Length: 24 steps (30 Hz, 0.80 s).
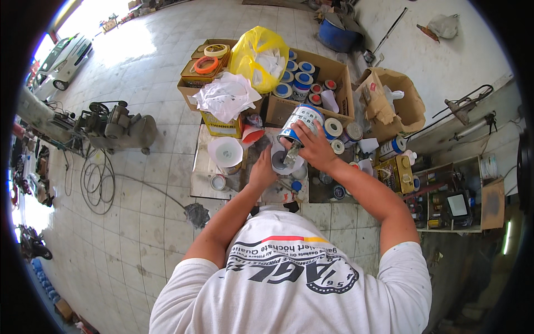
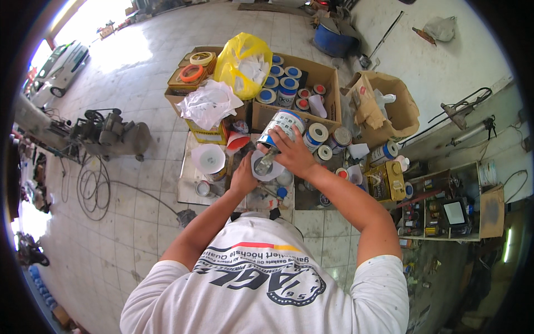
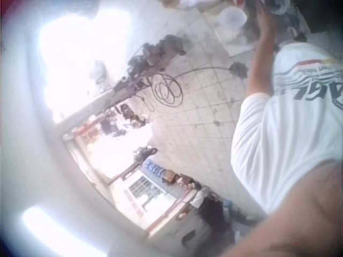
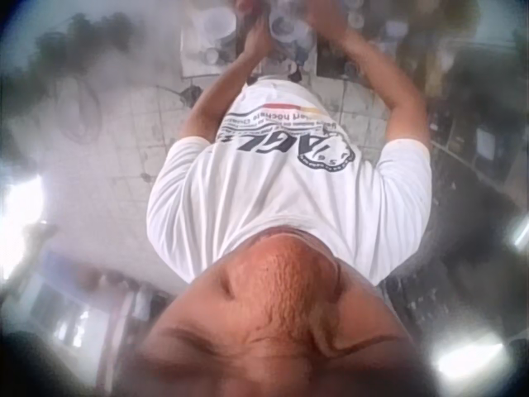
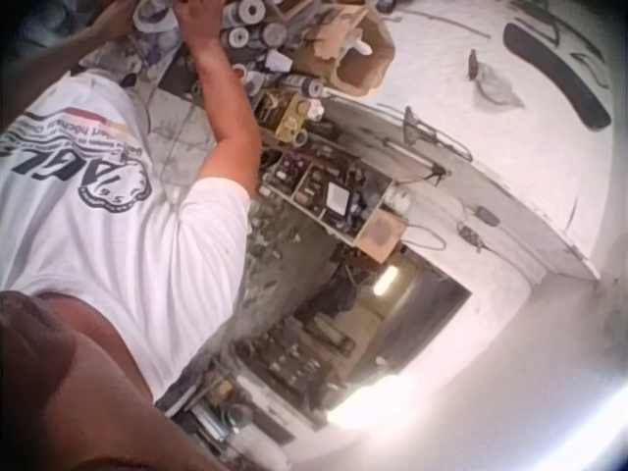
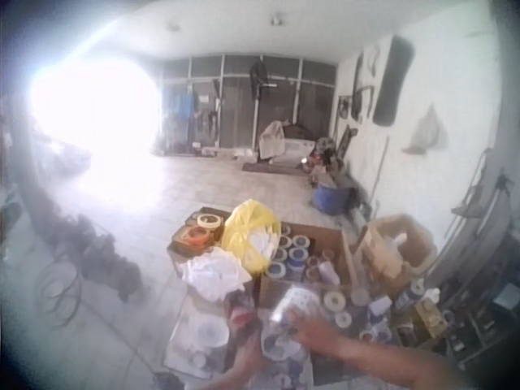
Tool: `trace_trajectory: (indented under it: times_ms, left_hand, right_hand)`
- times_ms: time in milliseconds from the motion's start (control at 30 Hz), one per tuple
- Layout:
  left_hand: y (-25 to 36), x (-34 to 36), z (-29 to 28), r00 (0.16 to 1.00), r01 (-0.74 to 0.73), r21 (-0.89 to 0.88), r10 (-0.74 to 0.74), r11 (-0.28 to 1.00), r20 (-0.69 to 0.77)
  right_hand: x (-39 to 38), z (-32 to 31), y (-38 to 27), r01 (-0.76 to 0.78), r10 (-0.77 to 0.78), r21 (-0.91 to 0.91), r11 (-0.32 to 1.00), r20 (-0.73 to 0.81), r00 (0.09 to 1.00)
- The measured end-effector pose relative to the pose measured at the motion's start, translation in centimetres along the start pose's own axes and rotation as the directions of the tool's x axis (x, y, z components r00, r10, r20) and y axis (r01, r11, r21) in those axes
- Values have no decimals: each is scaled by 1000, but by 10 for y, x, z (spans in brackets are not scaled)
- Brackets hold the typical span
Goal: The person stirs a dark liquid in a small metal can, then pours it into a white plastic cup. They wipe the can's rim with a cloth, add a small amount of liquid from a yellow bottle, and stir the mixture in the cup.
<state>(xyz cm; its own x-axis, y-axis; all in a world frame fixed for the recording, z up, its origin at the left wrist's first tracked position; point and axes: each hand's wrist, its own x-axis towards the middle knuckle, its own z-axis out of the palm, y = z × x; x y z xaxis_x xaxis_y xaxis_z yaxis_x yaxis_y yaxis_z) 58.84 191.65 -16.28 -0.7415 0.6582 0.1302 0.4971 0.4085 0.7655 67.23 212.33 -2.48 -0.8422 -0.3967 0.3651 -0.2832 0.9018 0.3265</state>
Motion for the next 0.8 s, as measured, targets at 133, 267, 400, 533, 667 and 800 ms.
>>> trace_trajectory:
  times_ms: [133, 267, 400, 533, 667, 800]
  left_hand:
    - [4, -1, -1, 1000, -22, -5, 22, 1000, -6]
    - [3, -1, -1, 999, -32, 17, 33, 999, -11]
    - [1, 0, 1, 1000, 12, 3, -12, 1000, 14]
    - [2, -2, 1, 1000, -10, -4, 10, 1000, 1]
    - [0, -3, 0, 999, -28, -2, 28, 1000, -23]
    - [0, -5, 0, 1000, -25, 1, 25, 1000, -18]
  right_hand:
    - [-4, 2, 4, -94, 94, 36, 995, 16, 995]
    - [-8, 3, 6, -206, 196, 98, 974, 104, 975]
    - [-17, 17, 4, -309, 308, 251, 917, 45, 950]
    - [-27, 25, 2, -345, 338, 240, 907, 71, 938]
    - [-32, 32, 3, -392, 381, 227, 892, 92, 920]
    - [-40, 35, 8, -382, 364, 219, 898, 117, 924]
